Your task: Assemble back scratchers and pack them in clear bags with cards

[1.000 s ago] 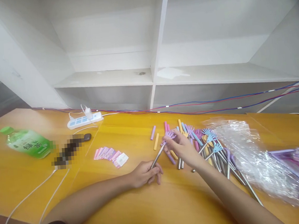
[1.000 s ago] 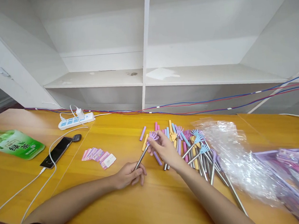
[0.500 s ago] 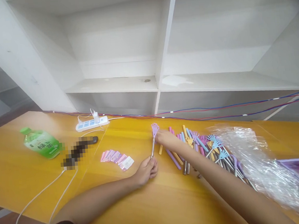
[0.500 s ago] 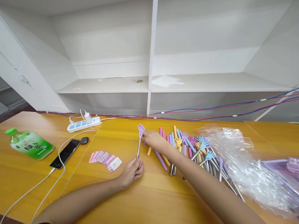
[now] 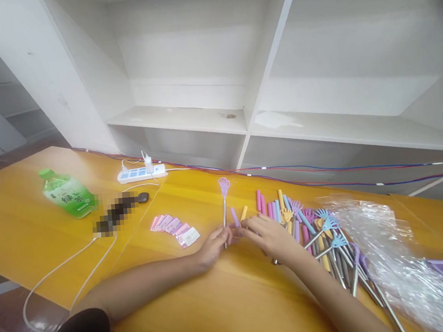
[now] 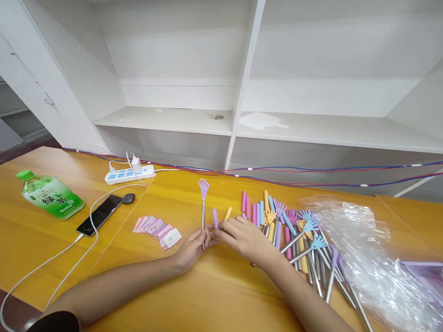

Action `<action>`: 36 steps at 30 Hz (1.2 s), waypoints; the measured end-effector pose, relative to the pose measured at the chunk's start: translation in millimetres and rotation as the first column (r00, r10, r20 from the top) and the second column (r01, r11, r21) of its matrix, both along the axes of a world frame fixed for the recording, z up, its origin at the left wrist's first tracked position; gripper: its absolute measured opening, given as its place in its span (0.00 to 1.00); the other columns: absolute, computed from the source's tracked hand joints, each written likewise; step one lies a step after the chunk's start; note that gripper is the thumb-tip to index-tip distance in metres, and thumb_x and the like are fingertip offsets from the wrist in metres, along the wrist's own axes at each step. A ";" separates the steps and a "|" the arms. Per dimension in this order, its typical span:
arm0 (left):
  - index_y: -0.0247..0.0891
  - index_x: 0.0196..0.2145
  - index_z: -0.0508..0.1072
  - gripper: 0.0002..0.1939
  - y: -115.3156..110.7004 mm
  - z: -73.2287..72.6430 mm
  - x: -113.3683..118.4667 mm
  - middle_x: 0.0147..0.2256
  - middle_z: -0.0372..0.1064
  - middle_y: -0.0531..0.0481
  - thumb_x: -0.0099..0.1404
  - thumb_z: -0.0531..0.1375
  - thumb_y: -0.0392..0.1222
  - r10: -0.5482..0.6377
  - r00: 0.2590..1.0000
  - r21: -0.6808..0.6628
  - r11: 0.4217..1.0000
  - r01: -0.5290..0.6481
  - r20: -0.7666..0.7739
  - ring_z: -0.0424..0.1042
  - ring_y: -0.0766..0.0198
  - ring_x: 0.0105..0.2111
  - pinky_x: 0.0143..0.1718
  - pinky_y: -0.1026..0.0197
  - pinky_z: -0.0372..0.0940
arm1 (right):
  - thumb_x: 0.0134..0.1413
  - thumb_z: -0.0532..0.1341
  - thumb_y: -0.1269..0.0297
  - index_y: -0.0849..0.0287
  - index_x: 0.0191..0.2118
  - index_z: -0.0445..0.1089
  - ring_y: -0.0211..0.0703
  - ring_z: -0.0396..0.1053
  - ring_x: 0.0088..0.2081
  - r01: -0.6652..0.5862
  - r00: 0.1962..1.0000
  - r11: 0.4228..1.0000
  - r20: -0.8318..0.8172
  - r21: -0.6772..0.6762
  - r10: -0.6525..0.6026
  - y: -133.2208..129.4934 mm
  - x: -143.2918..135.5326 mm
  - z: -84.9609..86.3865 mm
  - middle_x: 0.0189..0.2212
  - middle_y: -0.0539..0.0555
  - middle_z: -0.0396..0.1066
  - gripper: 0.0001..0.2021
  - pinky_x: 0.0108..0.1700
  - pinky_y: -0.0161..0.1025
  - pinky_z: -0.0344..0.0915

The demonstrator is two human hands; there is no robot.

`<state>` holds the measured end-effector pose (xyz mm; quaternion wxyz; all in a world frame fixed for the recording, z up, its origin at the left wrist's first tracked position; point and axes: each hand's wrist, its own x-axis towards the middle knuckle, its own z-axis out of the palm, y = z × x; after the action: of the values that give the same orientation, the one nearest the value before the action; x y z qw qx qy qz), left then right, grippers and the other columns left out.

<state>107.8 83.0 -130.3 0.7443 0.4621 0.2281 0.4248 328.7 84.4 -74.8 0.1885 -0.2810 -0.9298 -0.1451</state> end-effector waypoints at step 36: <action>0.38 0.44 0.67 0.20 -1.8 7.3 -2.4 0.32 0.71 0.51 0.69 0.64 0.57 0.004 0.977 0.136 0.990 0.025 -0.215 0.70 0.67 0.29 0.35 0.63 0.64 | 0.66 0.61 0.44 0.55 0.41 0.71 0.32 0.53 0.20 -0.396 -0.187 0.694 -0.687 -0.601 -0.702 -70.7 13.2 -22.7 0.23 0.47 0.65 0.17 0.24 0.33 0.56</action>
<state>105.4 81.1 -123.0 0.6838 0.5569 0.2748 0.3831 342.0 13.7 -97.5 0.6789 -0.4612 -0.3562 0.4466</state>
